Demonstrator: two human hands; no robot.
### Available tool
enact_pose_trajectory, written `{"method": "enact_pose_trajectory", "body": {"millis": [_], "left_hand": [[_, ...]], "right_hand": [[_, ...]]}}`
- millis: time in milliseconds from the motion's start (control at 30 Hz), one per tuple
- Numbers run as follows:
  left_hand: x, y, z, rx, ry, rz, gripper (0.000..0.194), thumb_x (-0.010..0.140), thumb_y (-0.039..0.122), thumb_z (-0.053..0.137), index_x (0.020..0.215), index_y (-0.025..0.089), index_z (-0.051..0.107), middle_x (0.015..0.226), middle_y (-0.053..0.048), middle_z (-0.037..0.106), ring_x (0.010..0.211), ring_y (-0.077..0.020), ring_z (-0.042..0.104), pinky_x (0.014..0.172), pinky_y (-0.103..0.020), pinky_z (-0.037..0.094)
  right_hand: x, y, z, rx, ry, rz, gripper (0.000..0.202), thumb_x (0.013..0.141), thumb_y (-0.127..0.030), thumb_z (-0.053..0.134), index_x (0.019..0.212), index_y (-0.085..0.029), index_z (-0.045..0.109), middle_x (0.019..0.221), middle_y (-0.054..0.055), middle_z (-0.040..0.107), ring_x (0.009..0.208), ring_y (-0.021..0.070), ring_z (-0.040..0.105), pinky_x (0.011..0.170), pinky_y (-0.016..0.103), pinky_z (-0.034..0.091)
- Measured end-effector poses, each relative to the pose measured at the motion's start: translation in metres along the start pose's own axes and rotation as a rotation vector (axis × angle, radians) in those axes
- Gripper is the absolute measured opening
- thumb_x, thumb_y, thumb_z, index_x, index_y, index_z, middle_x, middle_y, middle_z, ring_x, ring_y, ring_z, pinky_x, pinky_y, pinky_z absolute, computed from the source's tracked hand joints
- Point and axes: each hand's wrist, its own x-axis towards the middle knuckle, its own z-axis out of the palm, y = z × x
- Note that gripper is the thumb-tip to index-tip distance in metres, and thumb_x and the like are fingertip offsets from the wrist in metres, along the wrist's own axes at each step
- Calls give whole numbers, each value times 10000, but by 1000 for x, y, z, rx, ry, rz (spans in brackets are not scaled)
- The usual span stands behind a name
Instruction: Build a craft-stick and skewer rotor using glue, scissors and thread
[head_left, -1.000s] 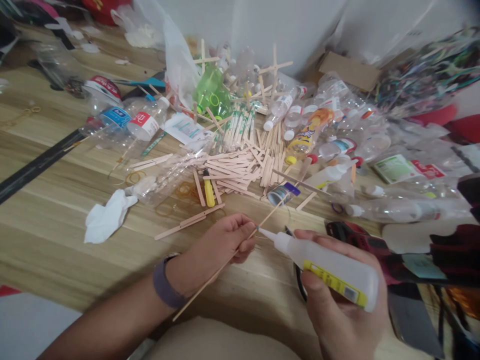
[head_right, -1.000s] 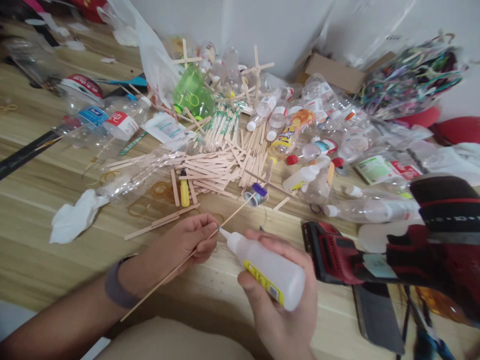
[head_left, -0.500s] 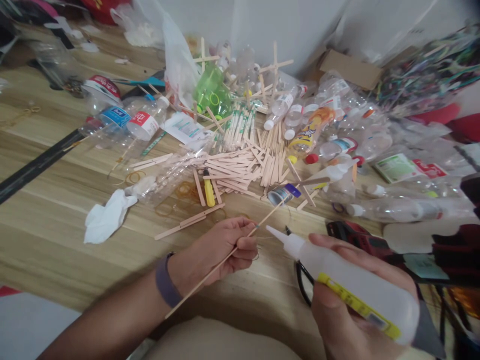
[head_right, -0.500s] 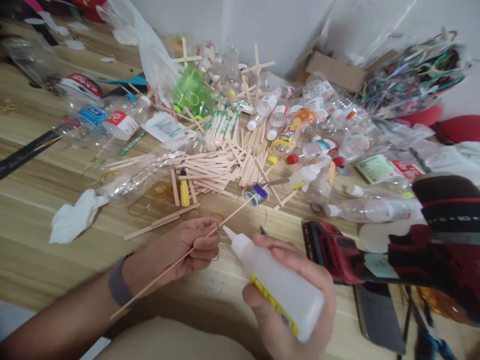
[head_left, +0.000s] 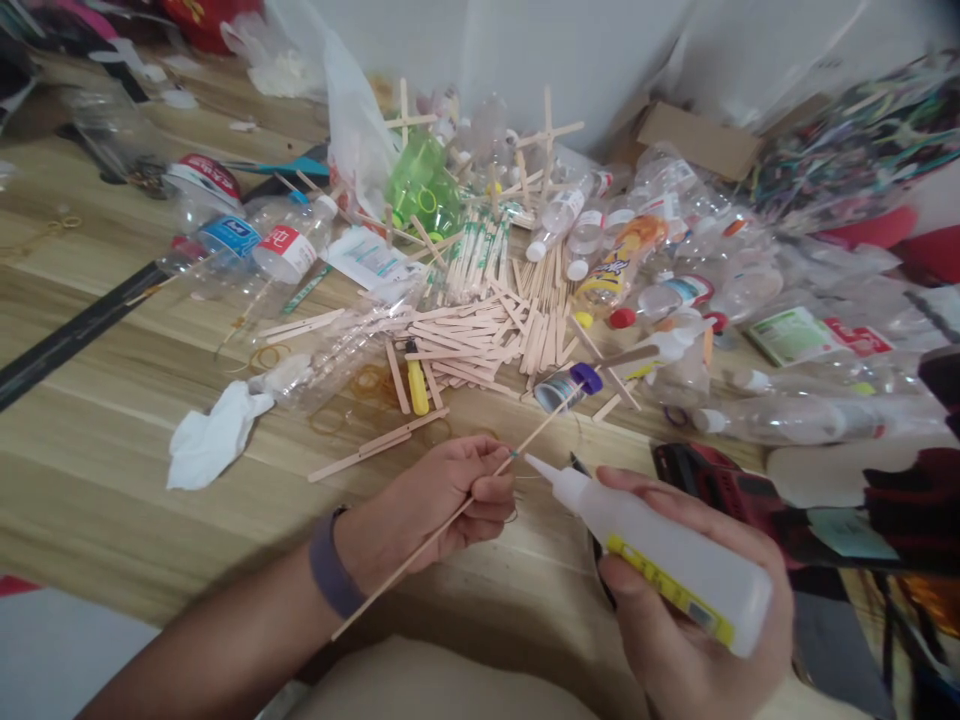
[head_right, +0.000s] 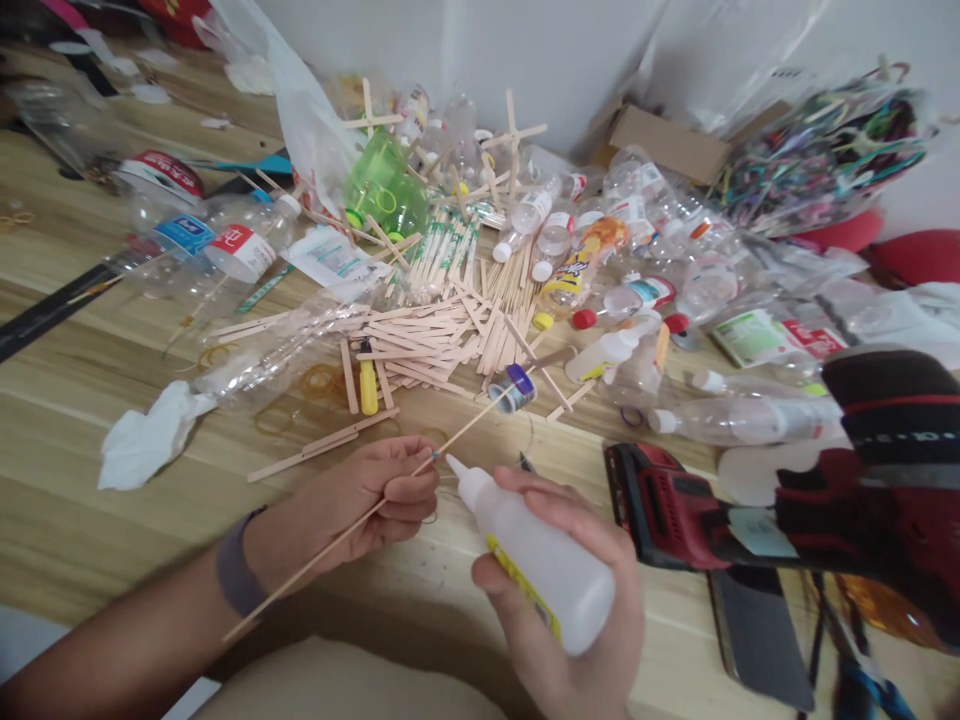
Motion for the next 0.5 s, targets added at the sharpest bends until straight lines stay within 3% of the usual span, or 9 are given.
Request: {"method": "enact_pose_trajectory", "body": {"millis": [167, 267, 367, 500], "left_hand": [[-1, 1, 3, 36, 54, 6, 208, 892, 227, 571, 761, 189, 415, 509, 103, 335, 410, -36, 185, 399, -177, 105], [-2, 2, 2, 37, 80, 28, 229, 873, 220, 593, 749, 192, 402, 500, 107, 328, 408, -34, 186, 397, -170, 114], [-1, 2, 1, 41, 97, 63, 269, 842, 252, 636, 741, 198, 393, 495, 112, 323, 412, -35, 201, 398, -163, 136], [-2, 2, 3, 145, 167, 159, 322, 782, 311, 715, 729, 192, 420, 491, 112, 345, 412, -33, 240, 395, -164, 168]], "right_hand": [[0, 2, 1, 41, -45, 28, 373, 757, -238, 785, 1091, -231, 620, 1054, 81, 723, 967, 260, 689, 824, 415, 548], [-3, 13, -9, 15, 29, 105, 348, 728, -211, 789, 1043, -224, 640, 1071, 82, 697, 1043, 263, 648, 865, 410, 520], [-11, 29, -28, 64, 116, 298, 305, 709, -228, 800, 970, -213, 643, 1036, 73, 681, 955, 241, 654, 813, 379, 524], [-19, 45, -48, 321, 185, 584, 284, 705, -302, 805, 919, -225, 635, 956, 33, 698, 819, 177, 667, 735, 304, 534]]}}
